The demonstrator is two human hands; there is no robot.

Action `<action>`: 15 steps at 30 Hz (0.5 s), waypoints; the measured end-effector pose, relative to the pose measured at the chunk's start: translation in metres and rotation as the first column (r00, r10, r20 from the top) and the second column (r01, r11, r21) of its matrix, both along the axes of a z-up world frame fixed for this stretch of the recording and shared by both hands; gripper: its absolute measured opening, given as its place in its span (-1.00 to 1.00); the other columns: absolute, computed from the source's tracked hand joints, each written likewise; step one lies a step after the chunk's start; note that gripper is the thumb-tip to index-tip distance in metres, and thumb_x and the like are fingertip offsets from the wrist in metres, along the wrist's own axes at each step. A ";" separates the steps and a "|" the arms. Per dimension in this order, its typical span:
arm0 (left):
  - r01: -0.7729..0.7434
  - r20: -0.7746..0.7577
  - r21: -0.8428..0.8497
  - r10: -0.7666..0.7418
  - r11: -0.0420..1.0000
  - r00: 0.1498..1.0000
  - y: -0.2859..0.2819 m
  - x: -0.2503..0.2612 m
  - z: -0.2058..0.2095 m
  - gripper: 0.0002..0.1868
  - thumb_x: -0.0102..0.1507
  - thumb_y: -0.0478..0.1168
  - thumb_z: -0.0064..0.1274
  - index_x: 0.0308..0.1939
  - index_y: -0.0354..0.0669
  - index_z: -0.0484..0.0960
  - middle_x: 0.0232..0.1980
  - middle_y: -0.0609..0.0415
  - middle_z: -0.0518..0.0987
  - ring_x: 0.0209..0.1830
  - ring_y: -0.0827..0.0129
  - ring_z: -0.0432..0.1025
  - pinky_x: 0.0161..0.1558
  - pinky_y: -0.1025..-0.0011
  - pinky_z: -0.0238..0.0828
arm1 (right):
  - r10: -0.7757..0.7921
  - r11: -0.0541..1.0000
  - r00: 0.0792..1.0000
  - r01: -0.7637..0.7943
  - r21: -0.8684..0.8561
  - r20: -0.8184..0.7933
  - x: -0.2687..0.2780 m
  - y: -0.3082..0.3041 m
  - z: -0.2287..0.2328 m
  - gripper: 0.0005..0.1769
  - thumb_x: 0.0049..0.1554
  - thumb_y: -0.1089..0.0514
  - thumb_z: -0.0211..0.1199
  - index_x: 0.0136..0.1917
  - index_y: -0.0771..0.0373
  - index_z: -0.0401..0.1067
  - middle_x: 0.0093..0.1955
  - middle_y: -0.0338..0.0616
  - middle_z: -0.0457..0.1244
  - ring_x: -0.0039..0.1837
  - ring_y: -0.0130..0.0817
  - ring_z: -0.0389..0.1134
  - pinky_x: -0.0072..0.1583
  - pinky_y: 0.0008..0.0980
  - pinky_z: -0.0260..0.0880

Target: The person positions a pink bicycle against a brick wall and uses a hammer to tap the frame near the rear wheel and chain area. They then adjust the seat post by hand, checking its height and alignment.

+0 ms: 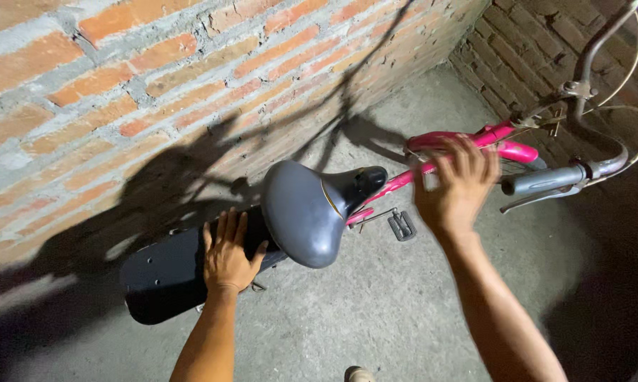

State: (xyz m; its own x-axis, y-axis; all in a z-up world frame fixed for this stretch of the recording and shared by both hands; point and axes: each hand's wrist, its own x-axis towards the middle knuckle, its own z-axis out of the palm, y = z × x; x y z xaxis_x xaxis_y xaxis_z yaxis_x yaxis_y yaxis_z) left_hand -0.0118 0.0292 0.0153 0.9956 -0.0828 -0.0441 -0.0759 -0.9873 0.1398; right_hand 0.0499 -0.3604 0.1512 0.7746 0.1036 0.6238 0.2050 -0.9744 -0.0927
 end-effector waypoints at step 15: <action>-0.009 0.018 0.029 0.009 1.000 1.000 0.003 -0.001 -0.008 -0.13 0.23 0.31 -0.10 0.50 -0.10 0.26 0.60 -0.06 0.13 0.63 0.13 -0.04 0.57 -0.03 -0.40 | -0.115 0.970 0.992 0.103 -0.219 -0.043 -0.046 -0.154 -0.018 -0.84 0.41 0.07 0.23 0.11 0.06 0.62 0.25 -0.37 0.42 0.47 -0.37 0.28 0.72 0.00 -0.24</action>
State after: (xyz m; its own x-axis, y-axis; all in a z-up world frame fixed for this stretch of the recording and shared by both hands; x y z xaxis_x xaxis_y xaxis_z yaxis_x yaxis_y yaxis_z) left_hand -0.0132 0.0323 0.0073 0.9969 -0.0729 -0.0285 -0.0694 -0.9916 0.1095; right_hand 0.0037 -0.5145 0.1331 0.8209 0.1446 0.5524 0.0972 -0.9887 0.1143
